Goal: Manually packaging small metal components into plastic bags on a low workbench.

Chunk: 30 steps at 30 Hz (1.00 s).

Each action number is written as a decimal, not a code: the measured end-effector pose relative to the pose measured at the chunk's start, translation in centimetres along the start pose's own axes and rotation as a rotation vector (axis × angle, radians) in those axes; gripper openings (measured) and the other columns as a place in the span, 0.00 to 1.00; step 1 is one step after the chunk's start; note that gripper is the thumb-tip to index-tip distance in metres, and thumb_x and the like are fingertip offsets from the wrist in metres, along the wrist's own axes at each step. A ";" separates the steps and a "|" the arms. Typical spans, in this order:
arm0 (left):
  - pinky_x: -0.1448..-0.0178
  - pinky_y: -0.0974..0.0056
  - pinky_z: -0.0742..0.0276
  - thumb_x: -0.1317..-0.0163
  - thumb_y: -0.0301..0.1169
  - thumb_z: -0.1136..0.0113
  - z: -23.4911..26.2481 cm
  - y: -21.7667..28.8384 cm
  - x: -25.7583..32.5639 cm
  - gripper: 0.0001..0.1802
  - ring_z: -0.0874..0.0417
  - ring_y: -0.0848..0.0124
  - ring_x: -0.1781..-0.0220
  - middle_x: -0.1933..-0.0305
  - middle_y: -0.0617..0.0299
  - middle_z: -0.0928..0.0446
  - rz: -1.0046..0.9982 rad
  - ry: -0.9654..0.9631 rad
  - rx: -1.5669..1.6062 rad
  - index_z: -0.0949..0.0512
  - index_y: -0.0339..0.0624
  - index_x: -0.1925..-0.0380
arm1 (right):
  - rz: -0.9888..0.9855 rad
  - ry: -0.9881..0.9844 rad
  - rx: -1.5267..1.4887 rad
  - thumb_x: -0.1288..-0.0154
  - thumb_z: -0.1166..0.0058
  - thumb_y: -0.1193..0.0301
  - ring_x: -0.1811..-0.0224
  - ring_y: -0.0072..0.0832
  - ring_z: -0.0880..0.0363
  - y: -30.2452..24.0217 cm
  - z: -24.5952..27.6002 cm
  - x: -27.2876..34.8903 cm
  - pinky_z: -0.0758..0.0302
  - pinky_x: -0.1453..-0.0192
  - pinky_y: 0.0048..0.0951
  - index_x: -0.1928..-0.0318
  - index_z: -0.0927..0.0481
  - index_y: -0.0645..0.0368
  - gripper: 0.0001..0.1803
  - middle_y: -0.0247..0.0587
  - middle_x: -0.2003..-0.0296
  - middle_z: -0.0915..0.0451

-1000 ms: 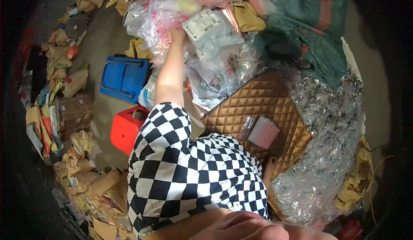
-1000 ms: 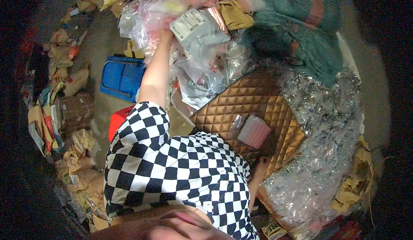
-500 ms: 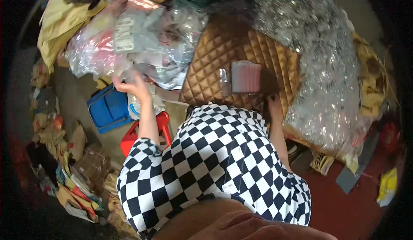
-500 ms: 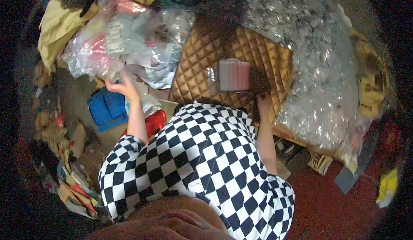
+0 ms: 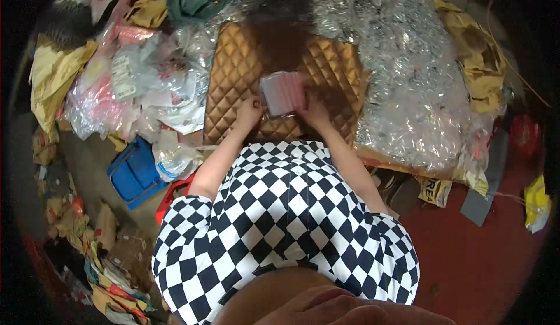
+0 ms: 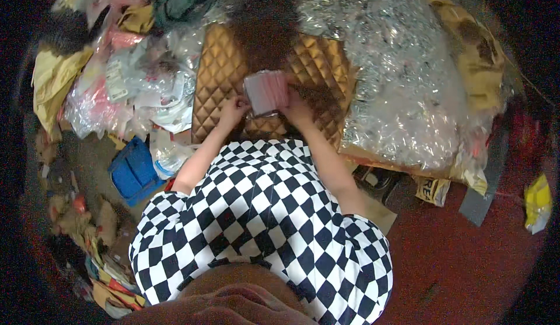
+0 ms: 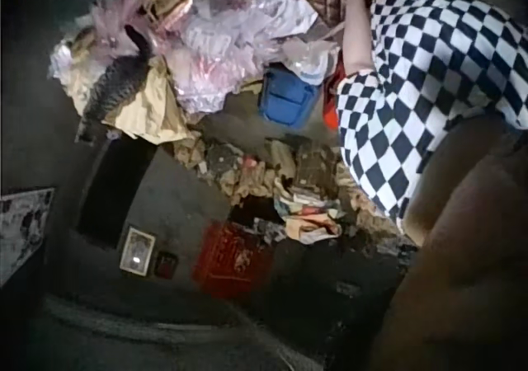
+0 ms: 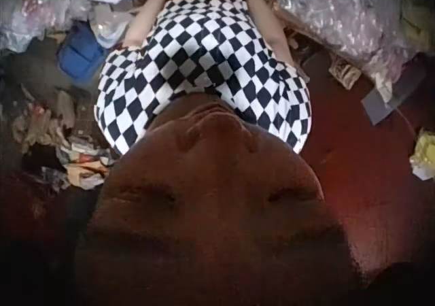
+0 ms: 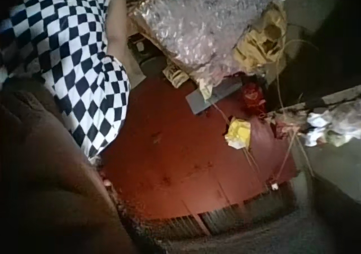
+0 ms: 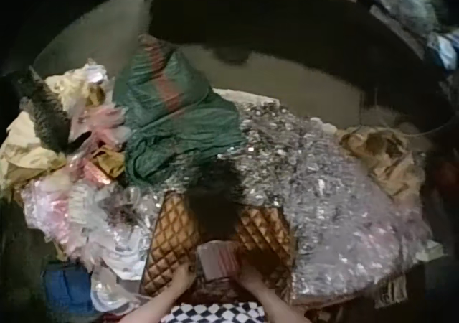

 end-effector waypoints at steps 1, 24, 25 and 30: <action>0.51 0.53 0.23 0.41 0.34 0.36 0.2 0.9 -0.5 0.19 0.17 0.50 0.54 0.57 0.45 0.18 0.012 -0.019 0.073 0.20 0.38 0.52 | -0.018 0.021 -0.005 0.39 0.38 0.53 0.44 0.54 0.23 0.1 -0.6 -0.2 0.28 0.41 0.44 0.36 0.35 0.60 0.38 0.61 0.47 0.23; 0.61 0.56 0.25 0.43 0.25 0.36 11.3 13.0 3.9 0.03 0.20 0.52 0.65 0.70 0.52 0.22 -0.312 0.327 0.151 0.20 0.39 0.68 | 0.333 0.803 0.033 0.30 0.48 0.66 0.59 0.44 0.17 -2.2 28.6 -4.3 0.24 0.57 0.43 0.54 0.20 0.51 0.09 0.48 0.62 0.17; 0.61 0.55 0.25 0.44 0.27 0.34 12.0 14.2 4.1 0.05 0.19 0.52 0.65 0.70 0.53 0.22 -0.431 0.370 0.224 0.20 0.39 0.70 | 0.339 0.796 0.033 0.30 0.48 0.66 0.59 0.44 0.17 -3.5 28.9 -3.8 0.24 0.57 0.43 0.54 0.20 0.51 0.09 0.48 0.62 0.17; 0.60 0.57 0.23 0.44 0.32 0.32 9.4 15.1 3.3 0.08 0.17 0.53 0.63 0.66 0.52 0.19 -0.503 0.170 -0.026 0.19 0.39 0.70 | 0.479 0.381 0.129 0.35 0.44 0.77 0.68 0.25 0.22 -8.0 26.0 -5.4 0.26 0.64 0.29 0.57 0.22 0.60 0.07 0.39 0.71 0.20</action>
Point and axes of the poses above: each hand's wrist, its own x-axis away from the middle knuckle, its own z-axis out of the back of the hand, y = z × x, the point moved 8 cm from there along -x, towards the middle knuckle
